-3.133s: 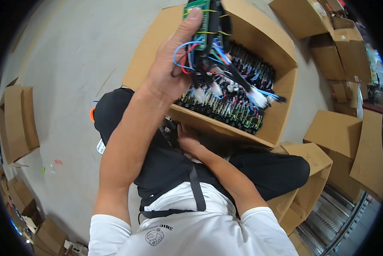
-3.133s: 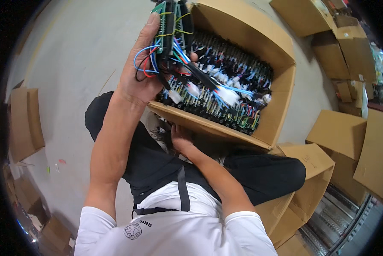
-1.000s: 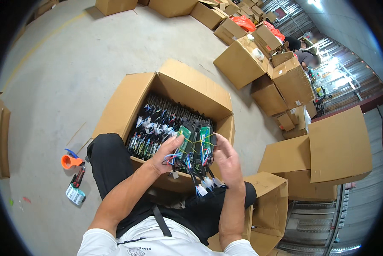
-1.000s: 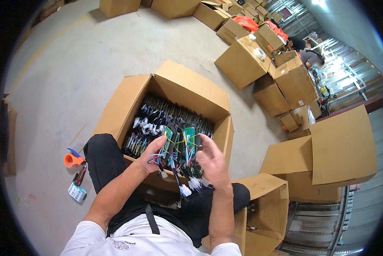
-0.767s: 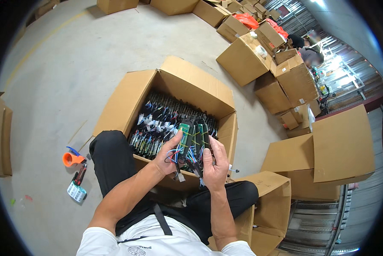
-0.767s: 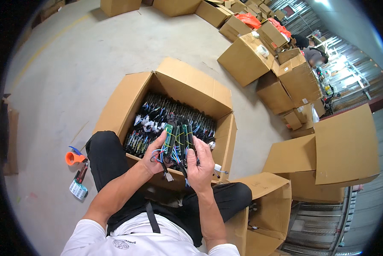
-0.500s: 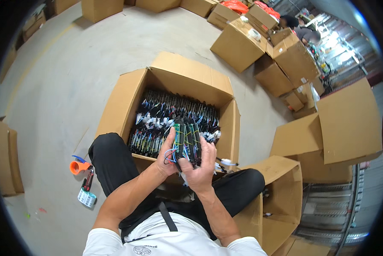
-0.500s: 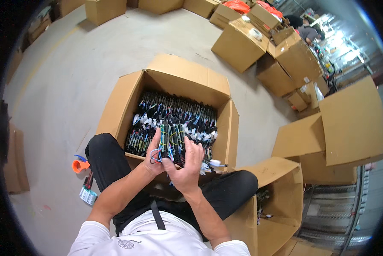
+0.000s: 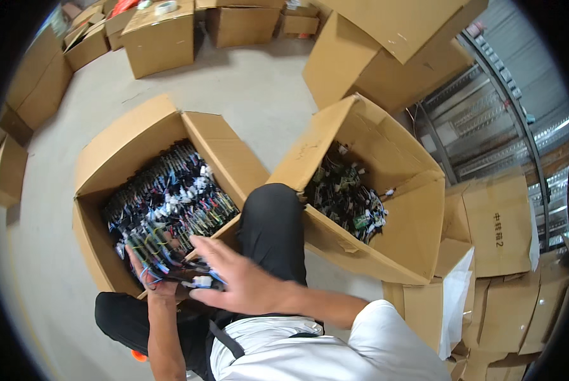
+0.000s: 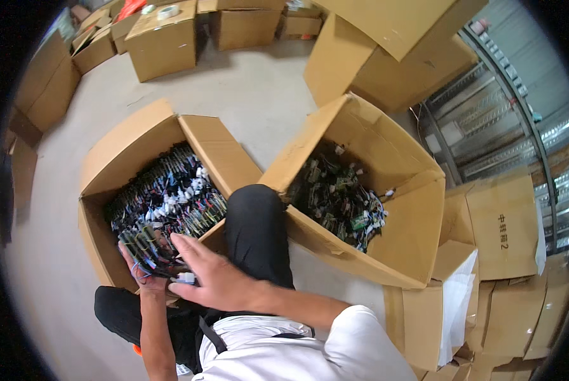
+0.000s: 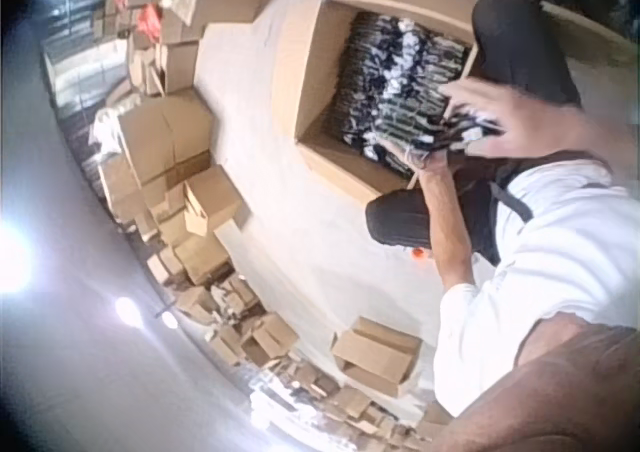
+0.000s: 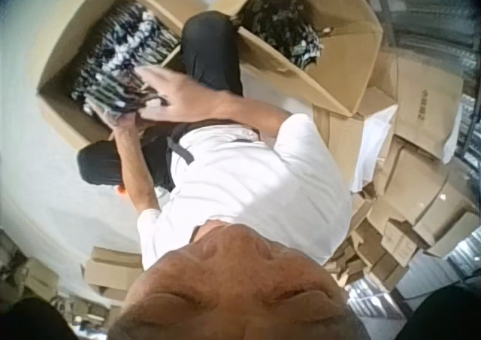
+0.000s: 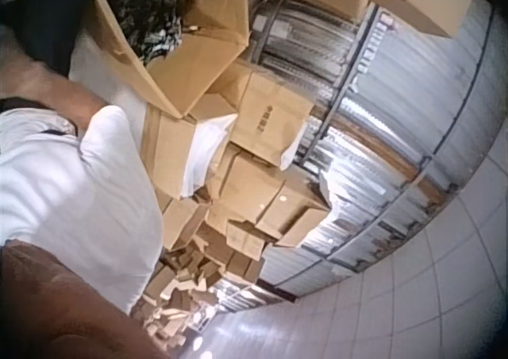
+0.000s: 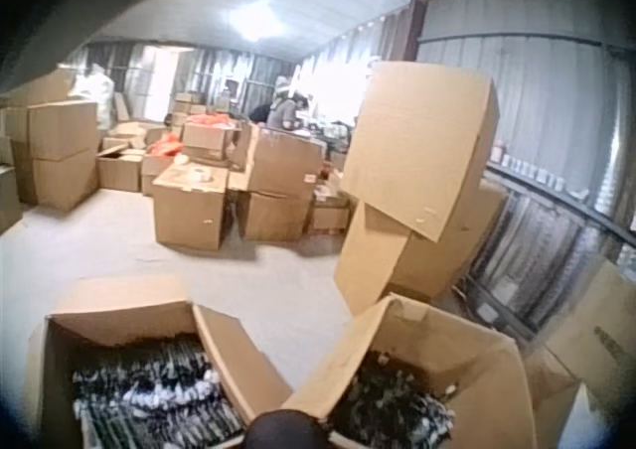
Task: The person takes wired circuit board assemblies from a cardboard box, aligns them by hand, and packs them neatly in rows into another cardboard box.
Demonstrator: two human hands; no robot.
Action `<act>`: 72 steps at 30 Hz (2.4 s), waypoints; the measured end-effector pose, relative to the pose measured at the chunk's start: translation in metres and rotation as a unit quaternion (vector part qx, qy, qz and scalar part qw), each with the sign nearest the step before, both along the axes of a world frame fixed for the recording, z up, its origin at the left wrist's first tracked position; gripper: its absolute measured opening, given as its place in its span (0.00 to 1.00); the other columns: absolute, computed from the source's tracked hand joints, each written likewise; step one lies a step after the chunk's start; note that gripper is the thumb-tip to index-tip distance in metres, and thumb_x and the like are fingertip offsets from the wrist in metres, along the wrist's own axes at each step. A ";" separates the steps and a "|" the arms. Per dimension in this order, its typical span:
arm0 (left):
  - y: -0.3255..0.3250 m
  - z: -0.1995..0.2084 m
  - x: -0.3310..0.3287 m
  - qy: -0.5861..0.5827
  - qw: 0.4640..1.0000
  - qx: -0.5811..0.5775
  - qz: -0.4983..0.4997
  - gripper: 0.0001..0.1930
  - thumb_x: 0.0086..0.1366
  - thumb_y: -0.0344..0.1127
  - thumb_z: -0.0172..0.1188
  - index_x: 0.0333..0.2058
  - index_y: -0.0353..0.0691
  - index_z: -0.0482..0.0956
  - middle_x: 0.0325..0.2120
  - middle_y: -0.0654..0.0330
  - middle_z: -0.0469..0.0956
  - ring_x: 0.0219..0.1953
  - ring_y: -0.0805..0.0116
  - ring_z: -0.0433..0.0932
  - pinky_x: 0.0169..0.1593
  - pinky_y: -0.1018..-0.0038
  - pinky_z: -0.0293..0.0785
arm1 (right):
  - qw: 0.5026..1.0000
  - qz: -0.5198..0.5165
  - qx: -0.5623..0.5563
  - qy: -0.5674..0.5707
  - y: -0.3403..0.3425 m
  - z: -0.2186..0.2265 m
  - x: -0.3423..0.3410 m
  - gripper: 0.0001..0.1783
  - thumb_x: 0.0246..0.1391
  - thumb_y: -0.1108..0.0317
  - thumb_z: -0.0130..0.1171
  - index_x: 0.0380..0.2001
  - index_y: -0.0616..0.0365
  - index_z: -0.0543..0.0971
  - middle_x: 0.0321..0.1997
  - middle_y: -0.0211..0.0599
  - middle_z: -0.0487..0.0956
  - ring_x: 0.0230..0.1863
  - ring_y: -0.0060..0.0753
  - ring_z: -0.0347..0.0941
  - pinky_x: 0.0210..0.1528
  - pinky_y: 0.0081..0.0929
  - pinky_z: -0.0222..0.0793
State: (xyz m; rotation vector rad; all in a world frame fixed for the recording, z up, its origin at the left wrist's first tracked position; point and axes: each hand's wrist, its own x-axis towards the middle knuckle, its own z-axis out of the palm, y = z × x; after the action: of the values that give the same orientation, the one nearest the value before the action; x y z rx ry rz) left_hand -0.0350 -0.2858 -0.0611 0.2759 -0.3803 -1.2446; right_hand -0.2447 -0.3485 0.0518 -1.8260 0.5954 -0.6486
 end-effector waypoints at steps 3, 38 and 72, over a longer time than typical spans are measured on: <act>0.002 0.000 -0.004 -0.029 0.992 0.106 0.054 0.38 0.69 0.65 0.49 0.61 0.34 0.65 0.44 0.50 0.72 0.45 0.53 0.76 0.50 0.58 0.81 | 0.968 -0.077 -0.233 0.055 -0.078 0.051 -0.093 0.27 0.50 0.68 0.71 0.53 0.65 0.77 0.55 0.45 0.78 0.57 0.40 0.76 0.58 0.32 0.72; 0.002 -0.028 -0.055 0.150 0.978 0.140 -0.034 0.34 0.67 0.48 0.58 0.62 0.32 0.60 0.45 0.50 0.66 0.51 0.52 0.71 0.56 0.52 0.77 | 0.743 0.206 -0.481 0.417 -0.196 -0.265 -0.324 0.09 0.41 0.64 0.60 0.24 0.57 0.83 0.46 0.43 0.79 0.48 0.43 0.76 0.52 0.37 0.71; 0.044 -0.033 -0.047 0.232 0.962 0.145 0.002 0.46 0.66 0.74 0.40 0.61 0.33 0.69 0.55 0.42 0.73 0.48 0.44 0.79 0.52 0.45 0.78 | 0.801 0.129 -0.328 0.485 -0.185 -0.269 -0.365 0.23 0.47 0.64 0.57 0.49 0.59 0.77 0.48 0.53 0.77 0.54 0.56 0.70 0.57 0.48 0.66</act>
State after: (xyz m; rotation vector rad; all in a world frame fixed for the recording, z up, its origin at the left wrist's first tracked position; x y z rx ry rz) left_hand -0.0819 -0.2419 -0.0943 0.2240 0.2085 -1.3160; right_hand -0.6099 -0.5336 -0.2176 -2.8282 0.7993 0.4153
